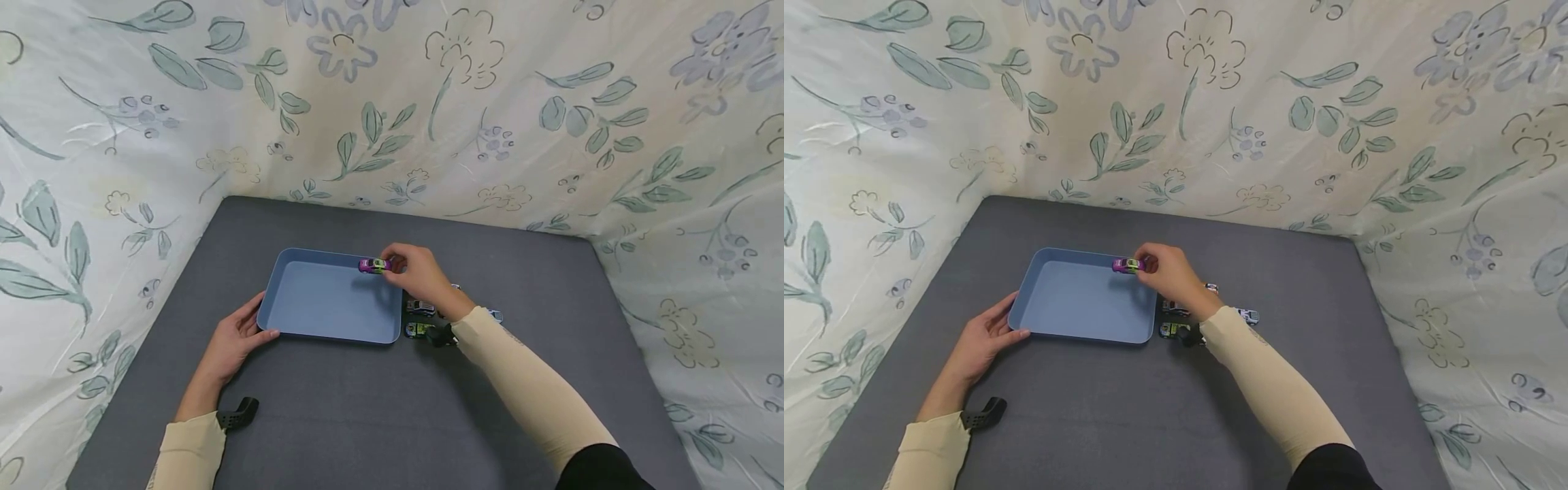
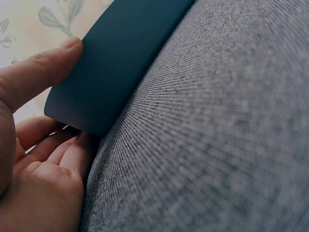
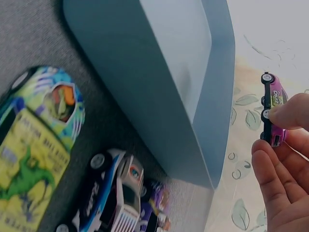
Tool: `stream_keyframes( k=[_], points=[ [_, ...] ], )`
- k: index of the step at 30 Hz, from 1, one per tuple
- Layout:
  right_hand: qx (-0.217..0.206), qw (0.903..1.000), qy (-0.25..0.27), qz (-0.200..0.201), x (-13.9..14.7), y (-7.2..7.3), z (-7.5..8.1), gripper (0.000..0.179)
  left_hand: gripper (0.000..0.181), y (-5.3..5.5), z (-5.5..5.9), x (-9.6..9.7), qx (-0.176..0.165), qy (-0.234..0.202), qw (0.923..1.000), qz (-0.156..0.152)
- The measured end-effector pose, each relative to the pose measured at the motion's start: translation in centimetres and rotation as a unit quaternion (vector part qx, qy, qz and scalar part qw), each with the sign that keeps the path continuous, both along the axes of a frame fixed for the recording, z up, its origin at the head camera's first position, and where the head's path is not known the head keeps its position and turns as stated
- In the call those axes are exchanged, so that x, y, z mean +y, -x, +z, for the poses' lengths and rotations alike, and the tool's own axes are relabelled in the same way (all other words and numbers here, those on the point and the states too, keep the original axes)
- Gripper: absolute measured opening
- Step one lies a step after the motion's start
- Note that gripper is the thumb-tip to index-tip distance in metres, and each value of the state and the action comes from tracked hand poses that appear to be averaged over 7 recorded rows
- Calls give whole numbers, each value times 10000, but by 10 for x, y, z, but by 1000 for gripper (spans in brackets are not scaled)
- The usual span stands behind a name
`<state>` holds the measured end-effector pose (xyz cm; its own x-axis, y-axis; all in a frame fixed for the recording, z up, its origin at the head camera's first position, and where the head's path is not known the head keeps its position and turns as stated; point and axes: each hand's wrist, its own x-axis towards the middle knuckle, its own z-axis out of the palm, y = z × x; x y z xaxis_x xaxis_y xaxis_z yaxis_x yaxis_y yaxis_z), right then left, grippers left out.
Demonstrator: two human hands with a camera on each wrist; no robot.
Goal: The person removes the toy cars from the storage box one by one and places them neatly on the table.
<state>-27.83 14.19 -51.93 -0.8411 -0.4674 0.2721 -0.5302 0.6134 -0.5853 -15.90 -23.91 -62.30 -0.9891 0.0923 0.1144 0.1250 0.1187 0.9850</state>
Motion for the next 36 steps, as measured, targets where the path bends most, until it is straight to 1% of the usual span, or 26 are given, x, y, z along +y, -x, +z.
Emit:
stream_keyframes(
  k=[5, 11, 16, 25, 29, 36],
  points=[
    [-10, 10000, 14, -75, 7, -3, 0, 21, 92, -1, 0, -2, -4, 30, 10000, -4],
    [1, 10000, 64, -76, 16, -7, 1, 21, 92, -2, -1, -3, 7, 75, 10000, 12],
    [59, 9999, 83, -131, 24, -7, -2, 21, 92, -2, -1, -4, 4, 77, 10000, 7],
    [10, 9997, 63, -233, 38, -10, -6, 22, 90, -3, -3, -4, 79, 0, 9999, -76],
    [44, 9996, 82, -268, 43, -13, -6, 23, 90, -3, -4, -5, 66, -8, 9999, -100],
    [169, 9992, 138, -350, 52, -19, -5, 24, 92, -4, -1, -8, -25, 46, 10000, -53]
  ],
)
